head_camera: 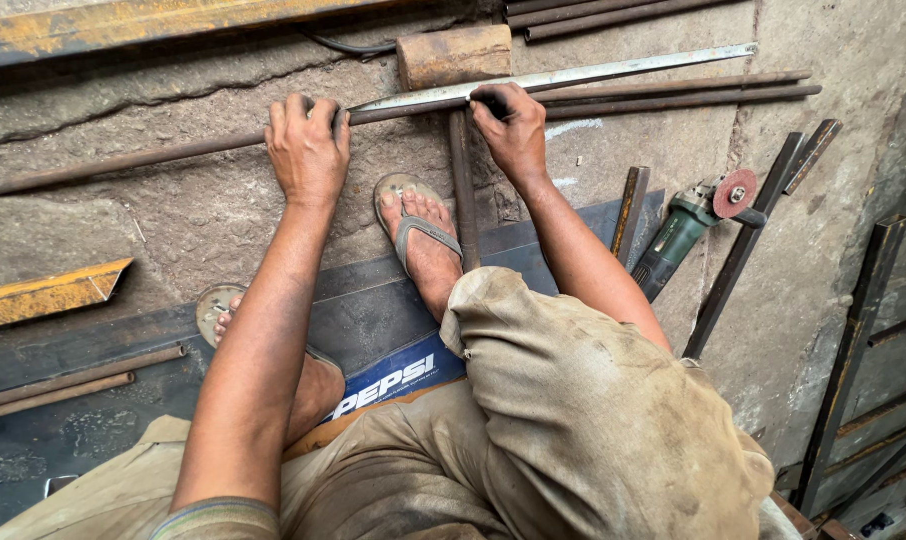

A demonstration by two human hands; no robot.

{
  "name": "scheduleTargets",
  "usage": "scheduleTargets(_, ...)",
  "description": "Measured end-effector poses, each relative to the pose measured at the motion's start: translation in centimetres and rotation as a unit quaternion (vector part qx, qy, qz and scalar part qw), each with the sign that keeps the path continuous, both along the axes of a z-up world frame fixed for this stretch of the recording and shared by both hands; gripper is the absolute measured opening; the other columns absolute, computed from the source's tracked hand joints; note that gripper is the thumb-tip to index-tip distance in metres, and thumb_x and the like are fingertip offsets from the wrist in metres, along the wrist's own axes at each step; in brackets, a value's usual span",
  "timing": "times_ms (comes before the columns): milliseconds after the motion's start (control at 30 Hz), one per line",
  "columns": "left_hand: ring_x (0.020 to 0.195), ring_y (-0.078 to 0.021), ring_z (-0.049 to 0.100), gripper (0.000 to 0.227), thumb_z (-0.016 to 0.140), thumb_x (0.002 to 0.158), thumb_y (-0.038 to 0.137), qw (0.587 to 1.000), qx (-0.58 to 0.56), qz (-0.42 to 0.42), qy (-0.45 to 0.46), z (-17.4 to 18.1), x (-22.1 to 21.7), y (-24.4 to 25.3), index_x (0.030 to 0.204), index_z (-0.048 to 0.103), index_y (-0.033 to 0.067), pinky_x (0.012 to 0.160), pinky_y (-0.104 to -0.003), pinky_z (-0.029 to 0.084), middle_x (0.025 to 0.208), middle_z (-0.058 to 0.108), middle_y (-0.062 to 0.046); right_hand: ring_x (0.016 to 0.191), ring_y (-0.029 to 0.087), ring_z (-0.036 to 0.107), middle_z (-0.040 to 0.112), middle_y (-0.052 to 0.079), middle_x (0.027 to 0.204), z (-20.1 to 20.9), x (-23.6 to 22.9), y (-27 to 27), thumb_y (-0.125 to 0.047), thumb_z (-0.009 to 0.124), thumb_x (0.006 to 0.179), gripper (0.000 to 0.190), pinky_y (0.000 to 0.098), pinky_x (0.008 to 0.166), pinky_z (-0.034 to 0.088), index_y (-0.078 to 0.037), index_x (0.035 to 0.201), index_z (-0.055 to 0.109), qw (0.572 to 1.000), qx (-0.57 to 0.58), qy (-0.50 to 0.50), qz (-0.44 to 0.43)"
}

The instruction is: The person measures and marks metal pipes with a tape measure, then uses an angle grinder to cut the pipes into shorter segments. The person repeats this process multiple times, stacking the cut pieces.

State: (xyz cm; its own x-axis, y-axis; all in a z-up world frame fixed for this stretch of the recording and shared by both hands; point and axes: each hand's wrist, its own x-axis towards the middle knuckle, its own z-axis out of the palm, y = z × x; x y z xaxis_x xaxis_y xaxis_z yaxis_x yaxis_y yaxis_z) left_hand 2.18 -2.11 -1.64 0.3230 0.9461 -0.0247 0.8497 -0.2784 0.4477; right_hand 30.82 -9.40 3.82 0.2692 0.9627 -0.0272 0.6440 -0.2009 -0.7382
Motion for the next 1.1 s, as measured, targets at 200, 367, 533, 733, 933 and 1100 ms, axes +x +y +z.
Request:
scheduleTargets(200, 0.100, -0.0265, 0.057, 0.023, 0.080, 0.096, 0.034, 1.000, 0.009, -0.001, 0.001, 0.9, -0.1, -0.2, 0.101, 0.072, 0.0129, 0.081, -0.043, 0.049, 0.102, 0.060, -0.010, 0.090, 0.019, 0.074, 0.076, 0.009, 0.100, -1.4, 0.4, -0.4, -0.013, 0.078, 0.096, 0.010, 0.0331, 0.082, 0.061, -0.006, 0.103, 0.076, 0.994, -0.062, -0.080, 0.040)
scheduleTargets(367, 0.100, -0.0265, 0.056, 0.023, 0.080, 0.096, 0.033, 1.000, 0.005, 0.003, -0.007, 1.3, 0.0, 0.2, 0.102, 0.072, 0.0123, 0.083, -0.043, 0.048, 0.103, 0.059, -0.010, 0.094, 0.018, 0.075, 0.076, 0.010, 0.104, -0.4, 0.6, -2.8, -0.014, 0.073, 0.095, 0.013, 0.0311, 0.084, 0.063, -0.006, 0.105, 0.075, 0.992, -0.110, 0.017, 0.054)
scheduleTargets(533, 0.099, -0.0264, 0.057, 0.022, 0.080, 0.095, 0.033, 1.000, 0.026, -0.002, 0.002, 0.6, -0.1, -0.1, 0.101, 0.072, 0.0130, 0.083, -0.043, 0.050, 0.102, 0.060, -0.010, 0.088, 0.014, 0.072, 0.077, 0.008, 0.098, 0.9, -0.1, -5.5, -0.014, 0.073, 0.094, 0.015, 0.0288, 0.077, 0.060, -0.006, 0.107, 0.076, 0.979, -0.179, 0.099, -0.024)
scheduleTargets(733, 0.097, -0.0247, 0.058, 0.024, 0.079, 0.097, 0.035, 1.000, 0.015, -0.012, 0.010, -0.7, -0.4, 0.0, 0.100, 0.072, 0.0124, 0.078, -0.039, 0.053, 0.102, 0.063, -0.011, 0.085, 0.011, 0.070, 0.076, 0.006, 0.095, -0.4, 1.1, -7.8, -0.012, 0.072, 0.094, 0.014, 0.0273, 0.076, 0.059, -0.004, 0.105, 0.075, 0.963, -0.203, 0.146, -0.096)
scheduleTargets(933, 0.094, -0.0256, 0.058, 0.024, 0.076, 0.101, 0.036, 0.998, -0.038, -0.042, 0.017, 0.1, 0.9, -0.1, 0.103, 0.072, 0.0119, 0.078, -0.039, 0.052, 0.101, 0.062, -0.013, 0.084, 0.016, 0.073, 0.073, 0.009, 0.093, -3.8, 2.6, -9.6, -0.007, 0.070, 0.094, 0.009, 0.0302, 0.075, 0.061, -0.002, 0.102, 0.070, 0.909, -0.139, 0.336, -0.202)
scheduleTargets(1100, 0.091, -0.0253, 0.058, 0.025, 0.073, 0.097, 0.035, 0.992, -0.115, -0.039, -0.034, 1.8, 5.4, -1.3, 0.107, 0.074, 0.0119, 0.075, -0.039, 0.052, 0.099, 0.063, -0.013, 0.083, 0.023, 0.075, 0.074, 0.013, 0.093, -4.0, 3.3, -10.0, -0.002, 0.064, 0.094, 0.006, 0.0345, 0.074, 0.063, -0.003, 0.100, 0.065, 0.804, -0.083, 0.516, -0.284)
